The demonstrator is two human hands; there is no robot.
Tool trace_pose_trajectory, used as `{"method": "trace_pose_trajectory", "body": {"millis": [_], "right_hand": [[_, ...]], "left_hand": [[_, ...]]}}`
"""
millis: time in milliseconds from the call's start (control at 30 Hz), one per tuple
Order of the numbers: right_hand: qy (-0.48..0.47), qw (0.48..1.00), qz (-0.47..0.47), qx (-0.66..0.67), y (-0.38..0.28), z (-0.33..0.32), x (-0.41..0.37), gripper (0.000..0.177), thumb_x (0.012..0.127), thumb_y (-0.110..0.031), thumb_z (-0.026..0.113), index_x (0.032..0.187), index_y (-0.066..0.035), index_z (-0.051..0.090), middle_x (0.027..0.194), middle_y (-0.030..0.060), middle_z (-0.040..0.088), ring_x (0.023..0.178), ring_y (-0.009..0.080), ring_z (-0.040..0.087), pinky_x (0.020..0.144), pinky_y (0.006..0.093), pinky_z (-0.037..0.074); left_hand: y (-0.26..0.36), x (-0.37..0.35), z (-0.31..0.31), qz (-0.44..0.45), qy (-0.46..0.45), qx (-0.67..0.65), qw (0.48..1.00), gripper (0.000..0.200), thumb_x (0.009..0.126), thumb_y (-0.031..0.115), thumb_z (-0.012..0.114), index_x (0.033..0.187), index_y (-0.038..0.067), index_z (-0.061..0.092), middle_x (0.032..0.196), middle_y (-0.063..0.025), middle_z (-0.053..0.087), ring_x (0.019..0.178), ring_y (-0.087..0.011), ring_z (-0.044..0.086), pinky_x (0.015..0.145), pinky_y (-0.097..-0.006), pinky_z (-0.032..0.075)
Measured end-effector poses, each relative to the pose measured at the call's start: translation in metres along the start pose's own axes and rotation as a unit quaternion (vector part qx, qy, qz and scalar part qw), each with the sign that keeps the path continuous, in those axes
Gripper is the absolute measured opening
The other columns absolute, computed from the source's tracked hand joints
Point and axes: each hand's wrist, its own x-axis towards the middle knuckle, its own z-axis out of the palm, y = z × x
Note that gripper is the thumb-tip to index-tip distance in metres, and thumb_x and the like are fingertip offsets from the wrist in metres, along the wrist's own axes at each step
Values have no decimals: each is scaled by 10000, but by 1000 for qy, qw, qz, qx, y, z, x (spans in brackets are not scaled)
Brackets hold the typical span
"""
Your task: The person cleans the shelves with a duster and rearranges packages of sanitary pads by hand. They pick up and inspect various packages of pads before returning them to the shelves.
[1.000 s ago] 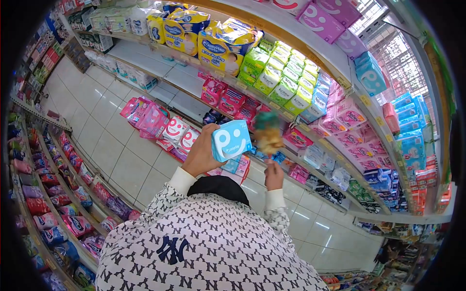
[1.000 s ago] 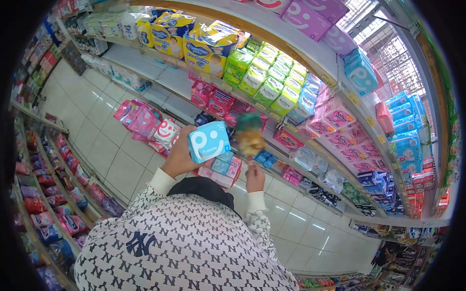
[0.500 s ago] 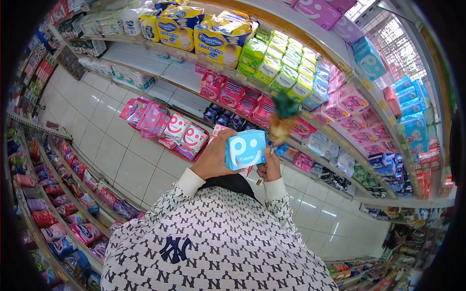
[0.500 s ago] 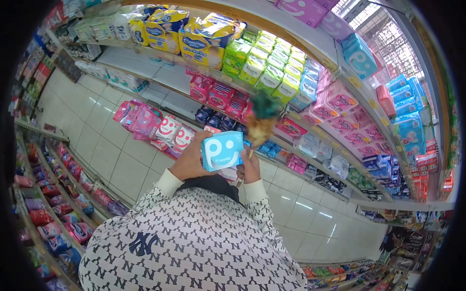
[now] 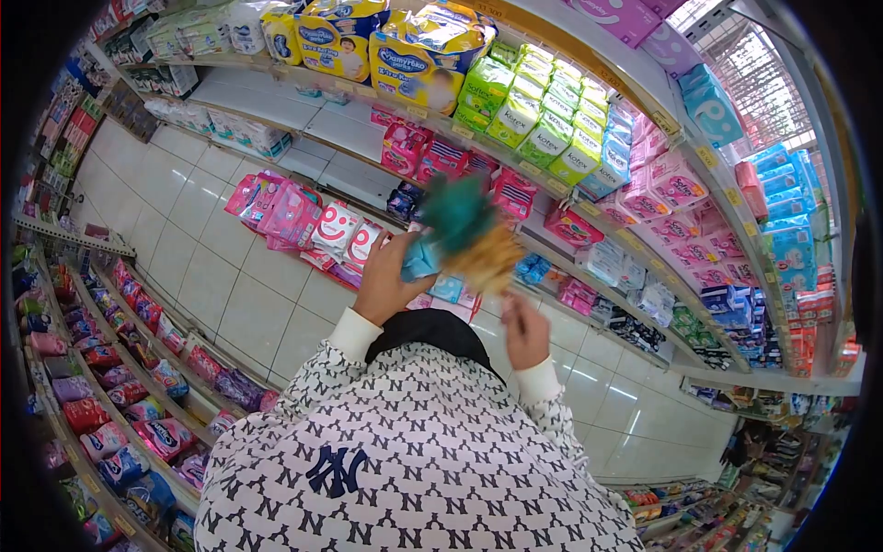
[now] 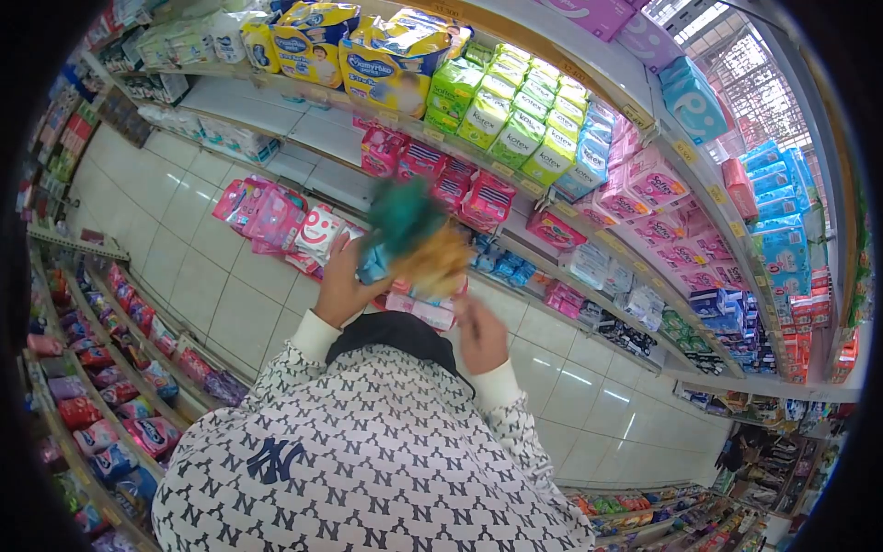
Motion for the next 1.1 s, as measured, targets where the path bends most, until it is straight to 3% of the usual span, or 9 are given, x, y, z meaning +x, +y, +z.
{"method": "trace_pose_trajectory", "body": {"millis": [67,100,233,367,467,633,767,900,1100], "right_hand": [[-49,988,-122,-85,0,8,-9,223,987,-156,521,1075,10,642,740,20,566,676,113,522,649,240,450],[-31,997,-55,-50,14,6,-6,230,985,-162,528,1058,11,661,695,7,537,635,96,494,612,237,431],[42,979,197,10,19,-22,21,213,956,-152,560,1075,-7,662,942,169,699,850,209,695,729,318,515],[-81,995,-38,-43,-30,-7,-9,270,995,-209,508,1087,2,650,938,163,703,847,151,675,726,304,507],[78,996,43,10,24,1,8,316,994,-292,533,1048,-19,683,686,3,578,572,82,473,535,248,377],[-46,841,321,432,-3,-12,25,479,974,-427,541,1299,-81,483,817,18,604,385,-3,267,346,183,149],[-28,838,325,438,6,8,29,410,956,-375,578,1262,-116,491,785,-31,526,395,2,263,355,190,156],[38,820,296,488,-5,13,33,321,945,-355,598,1146,-114,525,812,-29,565,404,18,246,353,192,148],[44,953,143,264,26,17,28,326,979,-278,562,1204,-46,514,801,17,591,479,48,384,416,215,267]], "left_hand": [[-11,-1,4,127,1,38,991,621,671,247,804,1189,18,550,1113,-149,636,1042,-356,589,1075,-529,332],[8,0,-3,7,7,-25,1000,629,652,225,805,1194,29,553,1120,-138,641,1041,-325,601,1120,-535,282],[6,-3,1,3,-17,-48,999,602,650,224,812,1170,43,571,1136,-126,638,1095,-293,599,1139,-540,248],[7,-1,7,40,8,-65,997,601,647,230,816,1175,52,591,1151,-117,634,1103,-292,597,1142,-553,235],[19,5,-3,86,-9,-23,996,609,644,227,811,1206,113,604,1194,-96,619,1146,-289,583,1153,-579,196],[32,3,-7,195,-60,28,979,555,690,181,770,1219,169,601,1306,-46,559,1275,-253,495,1151,-622,137],[37,-1,1,234,-84,92,964,833,672,257,811,1412,187,434,1503,-116,351,1441,-333,208,1160,-592,75],[40,-7,8,-29,-141,-206,968,1297,630,386,895,1499,65,-13,1524,-254,148,1420,-341,212,1164,-473,169],[40,-6,23,-117,-39,-377,918,1055,655,128,850,1448,89,155,1367,-172,385,1267,-286,471,1003,-411,440]]}}
